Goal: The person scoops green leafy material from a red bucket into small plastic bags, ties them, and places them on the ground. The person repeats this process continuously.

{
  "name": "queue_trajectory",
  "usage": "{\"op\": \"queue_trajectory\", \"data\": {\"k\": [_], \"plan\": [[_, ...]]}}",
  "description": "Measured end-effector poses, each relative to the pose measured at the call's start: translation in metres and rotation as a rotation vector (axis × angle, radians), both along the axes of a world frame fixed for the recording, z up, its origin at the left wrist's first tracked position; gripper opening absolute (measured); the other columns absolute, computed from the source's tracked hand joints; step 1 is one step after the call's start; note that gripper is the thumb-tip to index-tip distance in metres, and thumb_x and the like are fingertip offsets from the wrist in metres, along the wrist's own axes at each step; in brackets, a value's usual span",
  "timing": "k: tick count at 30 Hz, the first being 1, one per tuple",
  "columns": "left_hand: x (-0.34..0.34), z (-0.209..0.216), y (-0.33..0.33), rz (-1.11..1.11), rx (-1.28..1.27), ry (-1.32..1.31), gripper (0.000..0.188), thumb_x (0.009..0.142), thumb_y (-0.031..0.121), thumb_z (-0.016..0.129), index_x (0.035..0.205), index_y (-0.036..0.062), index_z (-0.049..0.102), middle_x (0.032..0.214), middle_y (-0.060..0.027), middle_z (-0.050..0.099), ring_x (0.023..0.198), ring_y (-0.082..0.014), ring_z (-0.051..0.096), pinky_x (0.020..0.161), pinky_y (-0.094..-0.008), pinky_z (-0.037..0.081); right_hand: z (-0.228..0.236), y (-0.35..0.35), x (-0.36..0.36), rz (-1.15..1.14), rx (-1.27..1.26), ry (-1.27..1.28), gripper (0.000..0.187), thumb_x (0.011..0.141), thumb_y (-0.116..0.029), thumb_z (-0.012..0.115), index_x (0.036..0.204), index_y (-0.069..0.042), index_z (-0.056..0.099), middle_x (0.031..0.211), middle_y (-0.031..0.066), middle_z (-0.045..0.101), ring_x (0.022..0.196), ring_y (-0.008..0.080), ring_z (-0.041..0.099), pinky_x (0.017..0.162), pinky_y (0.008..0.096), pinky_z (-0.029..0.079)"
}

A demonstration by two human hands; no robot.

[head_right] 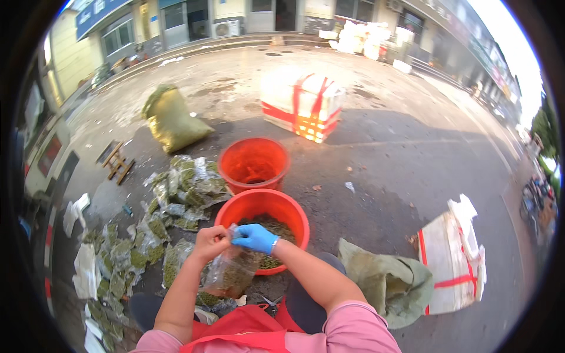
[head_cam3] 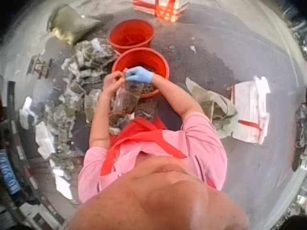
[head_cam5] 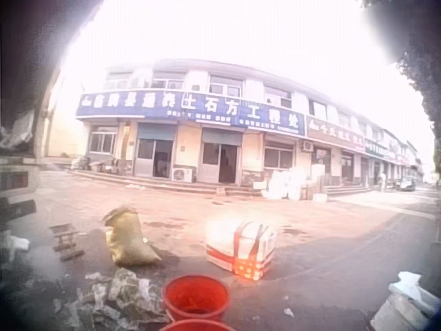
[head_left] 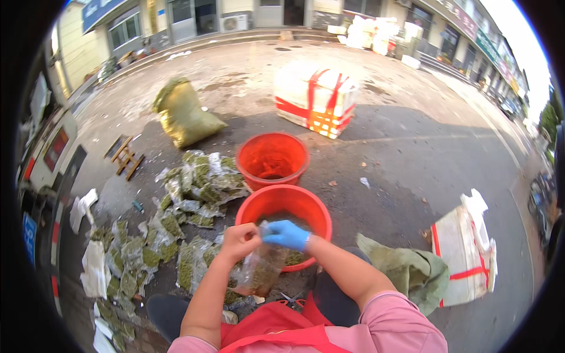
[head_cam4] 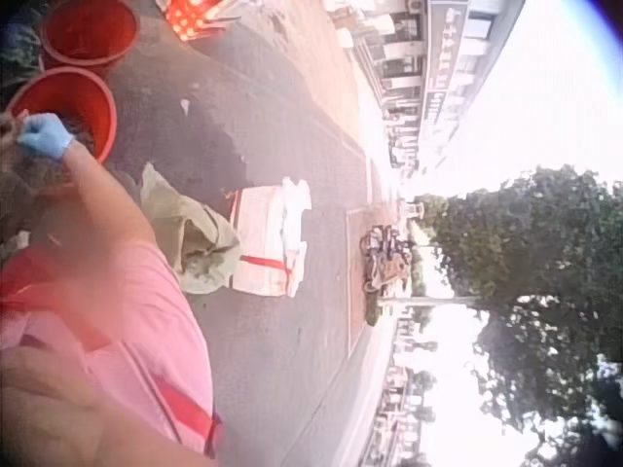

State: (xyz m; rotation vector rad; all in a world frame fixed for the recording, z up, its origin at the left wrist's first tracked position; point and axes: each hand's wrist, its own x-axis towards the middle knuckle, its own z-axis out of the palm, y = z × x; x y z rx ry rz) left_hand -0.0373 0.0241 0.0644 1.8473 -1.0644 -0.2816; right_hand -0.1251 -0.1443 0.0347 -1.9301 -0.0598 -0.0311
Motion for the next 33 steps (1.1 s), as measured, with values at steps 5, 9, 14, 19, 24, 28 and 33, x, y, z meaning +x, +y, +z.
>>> {"op": "queue_trajectory", "data": {"k": [5,9,14,19,24,28,33], "plan": [[-0.013,-0.024,0.025,-0.13,0.029,0.31,0.036,0.065,0.018,0.071,0.097,0.0053,0.061,0.086,-0.004,0.063,0.072,-0.0145,0.06,0.066,-0.0293,0.048,-0.023,0.003,-0.004,-0.113,-0.075,-0.158,0.018,0.081,-0.02,0.058,0.084,-0.002,0.058,0.07,0.0122,0.056,0.066,0.0137,0.049,0.065,0.0318,0.043],[-0.023,-0.024,0.001,0.077,0.111,-0.293,0.019,0.065,0.019,0.07,0.076,0.0062,0.063,0.064,-0.0109,0.06,0.058,-0.0252,0.059,0.055,-0.0317,0.046,-0.028,-0.003,-0.014,-0.173,-0.011,-0.111,0.02,0.081,-0.022,0.058,0.089,-0.003,0.06,0.077,0.0127,0.06,0.07,0.0136,0.054,0.067,0.0305,0.044],[-0.015,-0.028,-0.015,0.019,-0.071,-0.542,0.022,0.068,0.019,0.066,0.058,0.0055,0.052,0.052,-0.0112,0.051,0.048,-0.0285,0.053,0.046,-0.0362,0.039,-0.021,-0.005,-0.012,-0.236,0.003,-0.225,0.028,0.084,-0.026,0.055,0.105,-0.008,0.061,0.093,0.0119,0.064,0.088,0.0202,0.061,0.078,0.0302,0.046],[-0.015,-0.023,-0.029,0.049,-0.157,-0.786,0.025,0.065,0.01,0.061,0.05,0.0065,0.041,0.047,-0.0097,0.045,0.045,-0.0272,0.048,0.044,-0.0371,0.036,-0.018,-0.005,-0.004,-0.354,-0.059,-0.074,0.028,0.084,-0.03,0.054,0.092,-0.005,0.064,0.084,0.0163,0.063,0.079,0.0255,0.062,0.072,0.0327,0.047],[-0.02,-0.02,-0.038,0.041,-0.26,-0.812,0.02,0.06,0.006,0.056,0.049,0.0063,0.04,0.047,-0.0086,0.043,0.044,-0.0272,0.046,0.044,-0.0364,0.036,-0.038,-0.019,0.013,-0.578,-0.075,0.048,0.029,0.079,-0.03,0.053,0.077,-0.003,0.063,0.074,0.0185,0.061,0.068,0.033,0.059,0.063,0.0367,0.046],[-0.013,-0.035,-0.039,0.225,-0.407,-0.608,0.023,0.064,0.007,0.057,0.049,0.0043,0.04,0.046,-0.0082,0.042,0.042,-0.0243,0.044,0.043,-0.0332,0.034,-0.073,-0.066,0.018,-0.69,-0.171,0.152,0.035,0.081,-0.033,0.047,0.08,-0.003,0.064,0.078,0.0206,0.061,0.075,0.0371,0.058,0.067,0.0414,0.046],[0.02,-0.061,-0.009,0.419,-0.413,0.014,0.035,0.082,0.011,0.053,0.052,0.0038,0.036,0.046,0.0,0.035,0.041,-0.0068,0.034,0.039,-0.0265,0.027,-0.108,-0.127,-0.005,-0.834,-0.228,0.421,0.033,0.084,-0.031,0.047,0.088,-0.002,0.062,0.08,0.0198,0.062,0.074,0.0339,0.061,0.07,0.0419,0.047]]}}
